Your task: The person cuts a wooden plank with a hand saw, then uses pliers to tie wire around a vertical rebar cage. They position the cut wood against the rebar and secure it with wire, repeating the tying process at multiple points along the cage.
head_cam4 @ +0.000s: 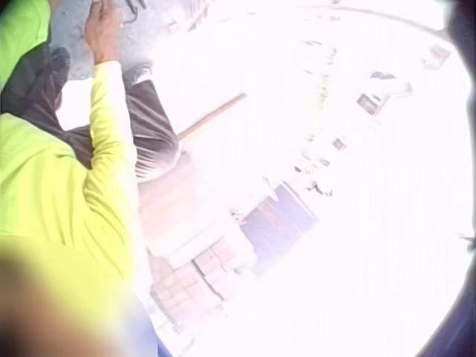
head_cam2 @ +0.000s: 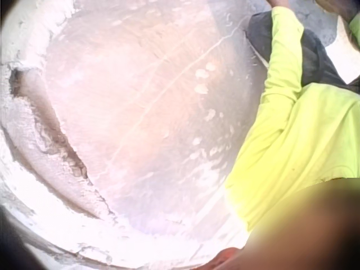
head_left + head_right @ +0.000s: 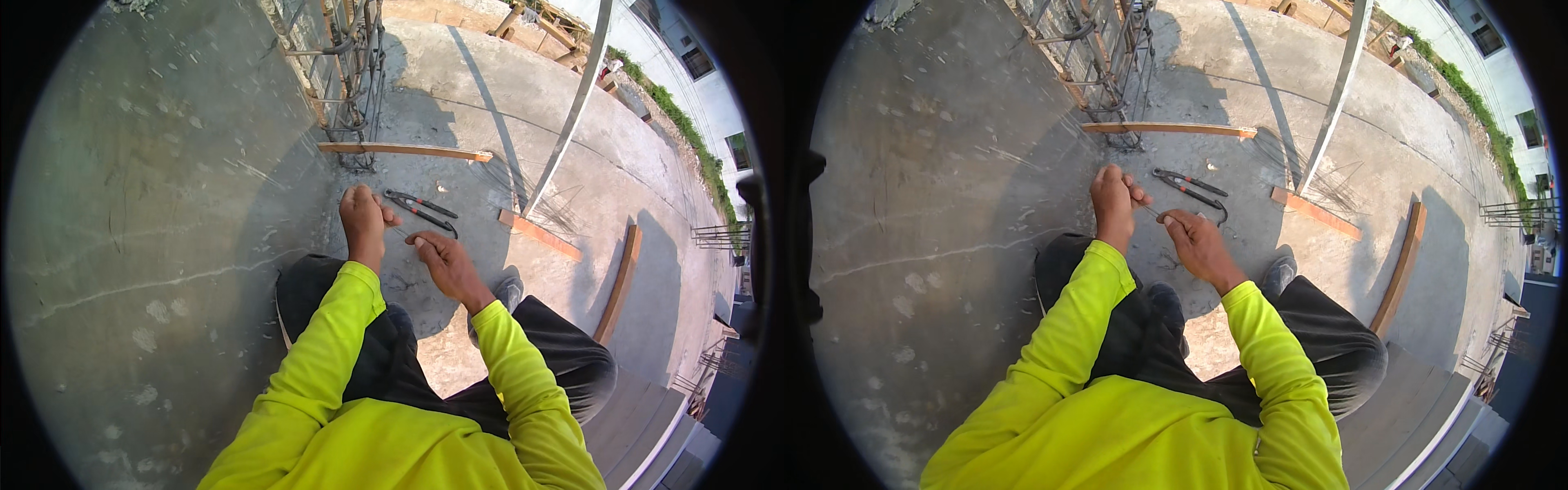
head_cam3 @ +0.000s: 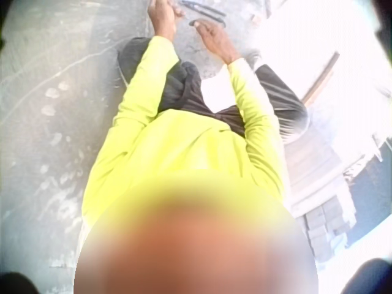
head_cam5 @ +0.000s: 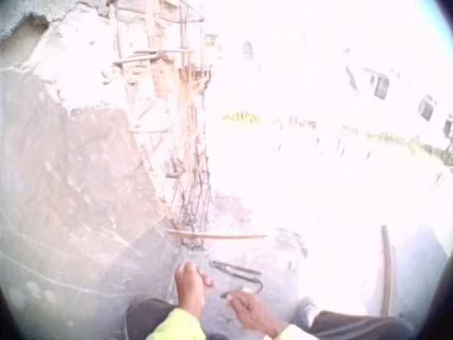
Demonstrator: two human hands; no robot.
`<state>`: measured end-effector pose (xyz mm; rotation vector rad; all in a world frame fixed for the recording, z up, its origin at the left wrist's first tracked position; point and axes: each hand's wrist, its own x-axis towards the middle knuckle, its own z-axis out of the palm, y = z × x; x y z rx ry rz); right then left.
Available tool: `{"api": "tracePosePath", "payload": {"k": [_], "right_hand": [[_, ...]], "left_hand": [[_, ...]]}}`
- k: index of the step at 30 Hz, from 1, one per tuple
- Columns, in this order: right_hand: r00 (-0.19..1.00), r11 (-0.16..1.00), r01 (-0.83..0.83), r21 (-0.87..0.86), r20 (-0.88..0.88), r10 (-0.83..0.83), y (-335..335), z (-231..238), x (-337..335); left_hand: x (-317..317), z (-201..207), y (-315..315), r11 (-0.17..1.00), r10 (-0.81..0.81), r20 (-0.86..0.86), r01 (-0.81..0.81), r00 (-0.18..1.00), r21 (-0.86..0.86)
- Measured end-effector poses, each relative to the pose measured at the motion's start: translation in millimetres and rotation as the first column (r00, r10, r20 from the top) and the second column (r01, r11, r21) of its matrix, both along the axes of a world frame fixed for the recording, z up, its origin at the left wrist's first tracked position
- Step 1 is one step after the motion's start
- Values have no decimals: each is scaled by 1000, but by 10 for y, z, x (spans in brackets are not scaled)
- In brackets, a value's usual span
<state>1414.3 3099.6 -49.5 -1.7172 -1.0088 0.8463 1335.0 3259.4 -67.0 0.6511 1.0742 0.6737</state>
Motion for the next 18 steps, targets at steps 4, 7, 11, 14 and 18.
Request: {"api": "tracePosePath", "payload": {"k": [4,7,11,14,18], "right_hand": [[959,999,39,3,282,-38,-14,-14,179],[905,998,21,55,423,-43,-60,70,456],[913,999,40,-37,408,-21,-186,268,743],[929,997,79,11,362,-78,-248,357,840],[942,987,158,8,299,-153,-314,348,903]], "left_hand": [[-7,-123,48,647,124,-628,417,769,639],[-3,-72,77,38,12,-649,649,760,760],[30,153,96,-187,-248,-862,851,443,491],[63,239,88,-224,-342,-805,790,486,571],[78,138,78,-157,-492,-711,752,503,640]]}}
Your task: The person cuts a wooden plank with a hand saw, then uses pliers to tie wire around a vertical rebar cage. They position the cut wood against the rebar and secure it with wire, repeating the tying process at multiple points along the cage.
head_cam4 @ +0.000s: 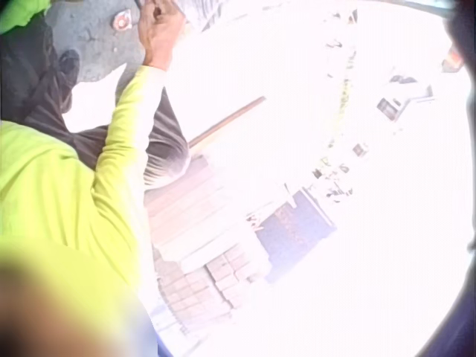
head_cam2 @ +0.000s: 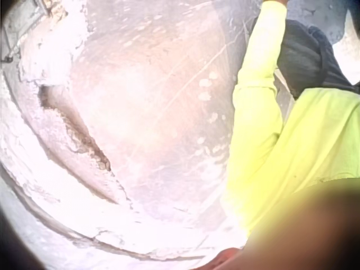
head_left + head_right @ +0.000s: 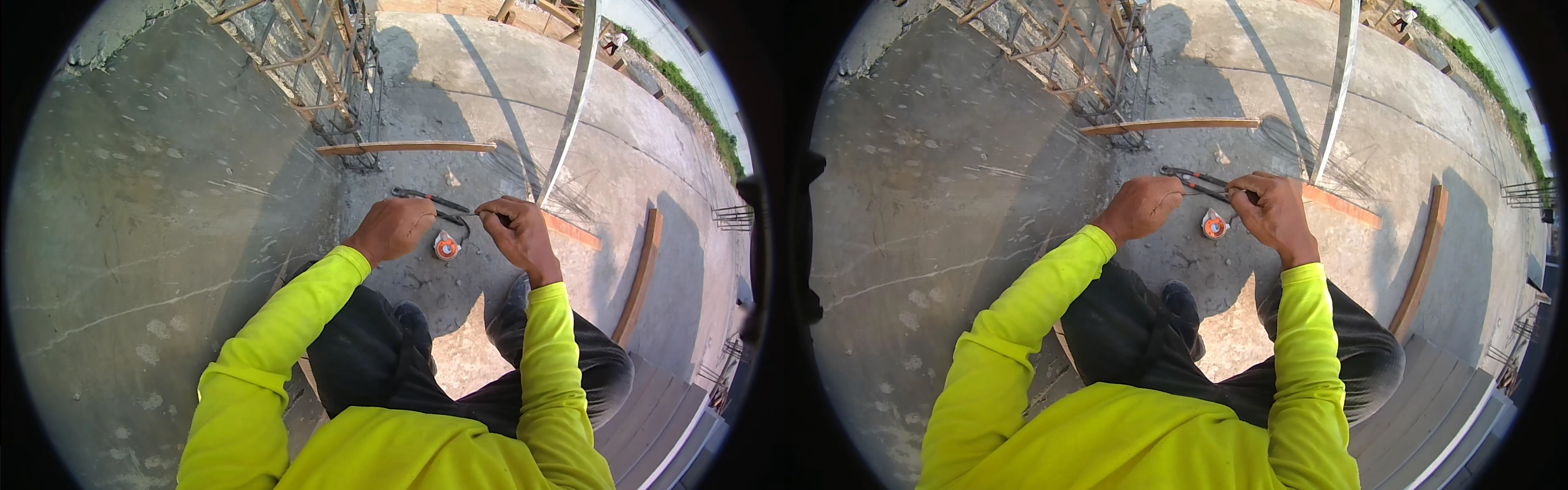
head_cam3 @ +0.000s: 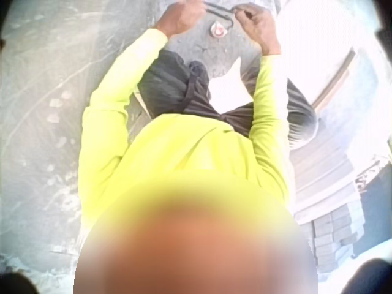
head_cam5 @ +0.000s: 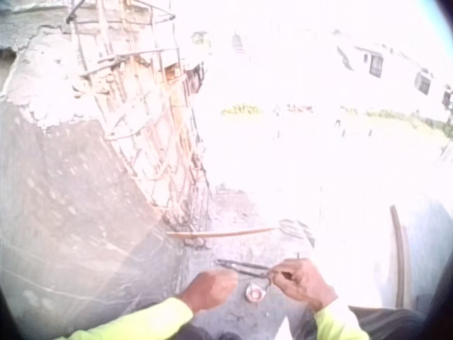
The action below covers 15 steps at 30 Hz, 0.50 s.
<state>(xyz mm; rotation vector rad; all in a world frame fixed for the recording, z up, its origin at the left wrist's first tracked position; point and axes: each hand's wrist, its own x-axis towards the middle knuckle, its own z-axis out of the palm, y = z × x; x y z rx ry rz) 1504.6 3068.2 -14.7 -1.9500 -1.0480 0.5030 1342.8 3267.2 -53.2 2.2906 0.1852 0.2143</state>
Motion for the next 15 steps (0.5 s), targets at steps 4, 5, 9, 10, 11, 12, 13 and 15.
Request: {"api": "tracePosePath", "payload": {"k": [4,5,9,10,11,12,13,15], "right_hand": [[997,998,-42,-50,64,45,-20,-83,18],[994,998,-53,-45,97,57,-21,-103,9],[985,997,-54,-47,163,61,14,-125,-21],[983,997,-50,-59,172,60,16,-114,-25],[985,993,-29,-110,167,47,20,-96,-20],[987,996,-30,-89,156,44,13,-73,-15],[987,996,-58,-70,146,68,4,-48,-6],[988,997,-42,-63,146,50,-33,3,27]], "left_hand": [[-23,-151,31,973,-92,-152,56,984,-226],[-34,-171,32,981,-121,-174,92,977,-169],[-70,-160,27,959,-138,-204,79,969,-272],[-82,-139,35,921,-157,-329,17,931,-390],[-87,-115,51,868,-190,-444,-62,876,-493],[-93,-89,64,791,-200,-477,-147,856,-595],[-113,-59,72,692,-222,-509,-233,832,-683],[-152,-3,66,508,-254,-518,-343,817,-790]]}}
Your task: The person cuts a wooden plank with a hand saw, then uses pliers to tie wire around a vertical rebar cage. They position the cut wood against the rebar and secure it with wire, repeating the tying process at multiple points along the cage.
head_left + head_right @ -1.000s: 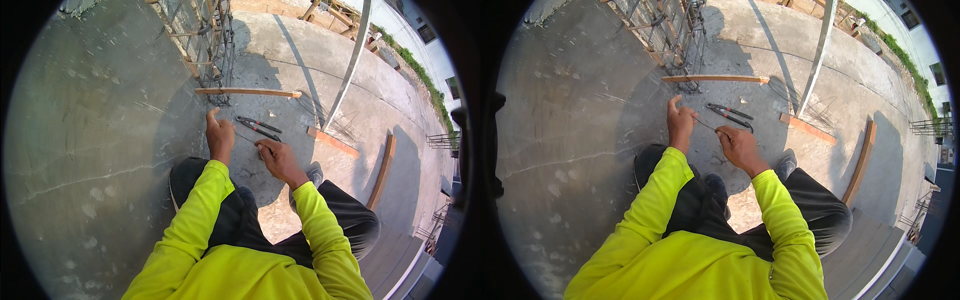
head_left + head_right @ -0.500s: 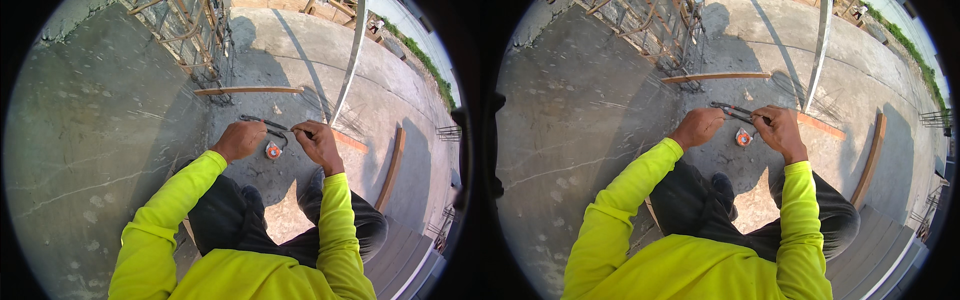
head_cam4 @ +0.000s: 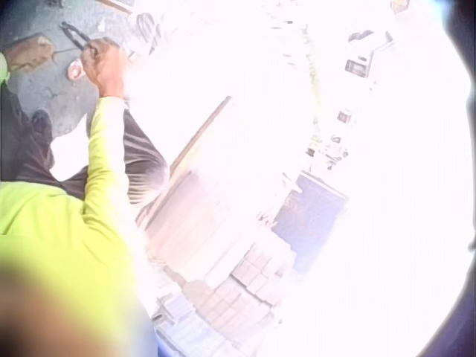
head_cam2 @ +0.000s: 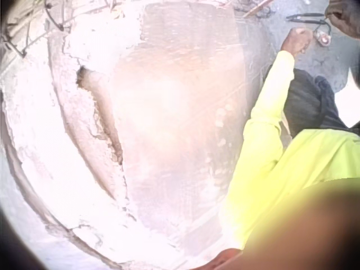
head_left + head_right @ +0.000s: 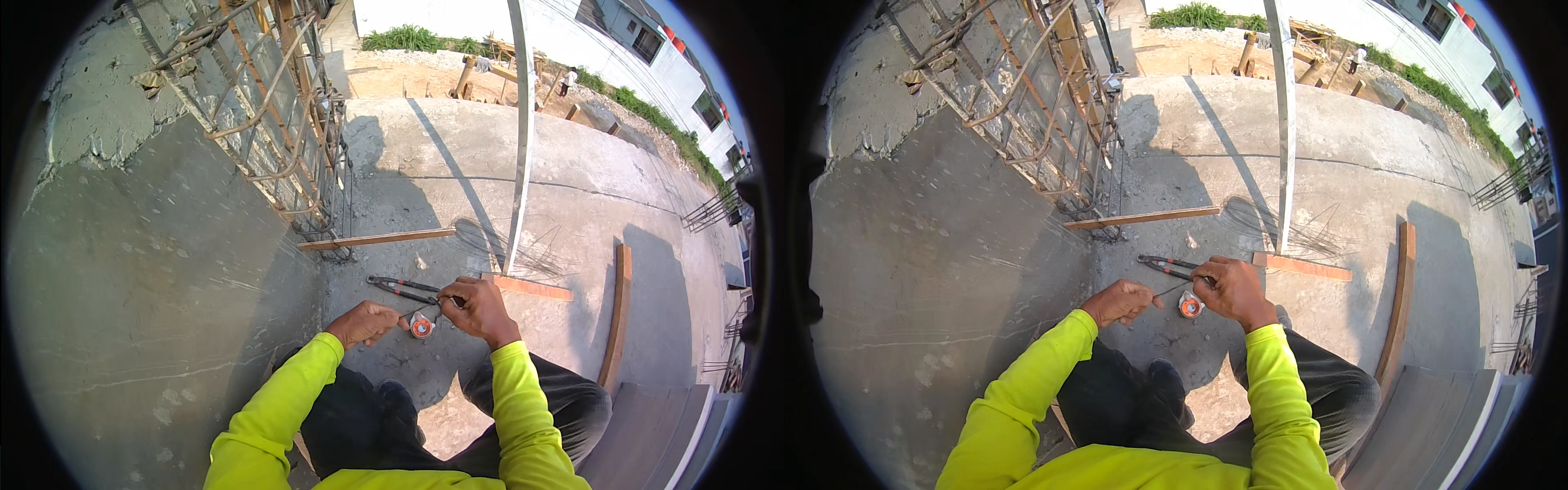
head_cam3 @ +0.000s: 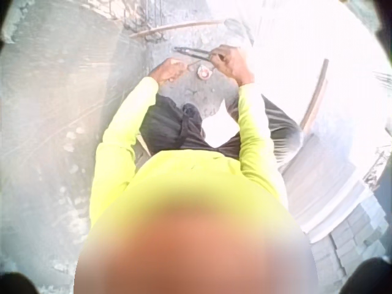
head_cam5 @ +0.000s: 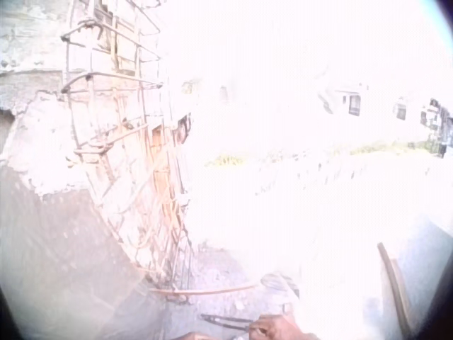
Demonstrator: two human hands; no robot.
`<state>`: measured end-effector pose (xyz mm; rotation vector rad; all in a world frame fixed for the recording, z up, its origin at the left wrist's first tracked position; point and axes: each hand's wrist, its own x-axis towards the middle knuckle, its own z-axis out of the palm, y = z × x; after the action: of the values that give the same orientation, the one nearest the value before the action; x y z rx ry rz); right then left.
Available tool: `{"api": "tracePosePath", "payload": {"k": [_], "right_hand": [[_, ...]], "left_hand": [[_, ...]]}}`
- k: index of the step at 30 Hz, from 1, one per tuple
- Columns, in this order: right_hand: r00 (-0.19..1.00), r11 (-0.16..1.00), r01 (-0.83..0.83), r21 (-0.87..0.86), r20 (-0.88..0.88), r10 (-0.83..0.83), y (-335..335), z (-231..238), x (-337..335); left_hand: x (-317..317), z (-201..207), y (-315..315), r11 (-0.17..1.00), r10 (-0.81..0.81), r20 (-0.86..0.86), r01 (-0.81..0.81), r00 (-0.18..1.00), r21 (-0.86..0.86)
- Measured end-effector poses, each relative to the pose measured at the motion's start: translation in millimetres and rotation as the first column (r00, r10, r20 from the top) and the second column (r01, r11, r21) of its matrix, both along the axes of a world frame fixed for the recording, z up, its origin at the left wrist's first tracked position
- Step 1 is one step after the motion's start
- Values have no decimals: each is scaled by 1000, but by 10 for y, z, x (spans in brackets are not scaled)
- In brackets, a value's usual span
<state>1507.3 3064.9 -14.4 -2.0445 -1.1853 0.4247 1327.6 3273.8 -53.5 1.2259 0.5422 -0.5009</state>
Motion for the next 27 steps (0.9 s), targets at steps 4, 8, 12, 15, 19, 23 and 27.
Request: {"api": "tracePosePath", "payload": {"k": [4,8,12,15,19,23,27], "right_hand": [[994,991,-52,121,105,40,-127,40,119],[977,996,-84,18,197,78,-290,76,142],[966,993,-117,-31,229,121,-320,88,103],[970,994,-112,-16,217,113,-320,91,107],[981,998,-54,-24,185,58,-321,98,131],[984,992,-125,-35,127,128,-236,70,97],[984,984,-180,11,-4,181,-105,-66,62]], "left_hand": [[50,58,-188,982,18,2,-17,1000,-186],[161,110,-345,985,-123,36,118,992,127],[238,72,-250,860,-268,116,184,956,475],[247,12,-200,838,-235,194,97,952,537],[199,-10,-189,901,-206,270,74,941,428],[99,7,-99,911,-104,197,14,975,411],[87,39,137,635,-246,275,-60,929,770]]}}
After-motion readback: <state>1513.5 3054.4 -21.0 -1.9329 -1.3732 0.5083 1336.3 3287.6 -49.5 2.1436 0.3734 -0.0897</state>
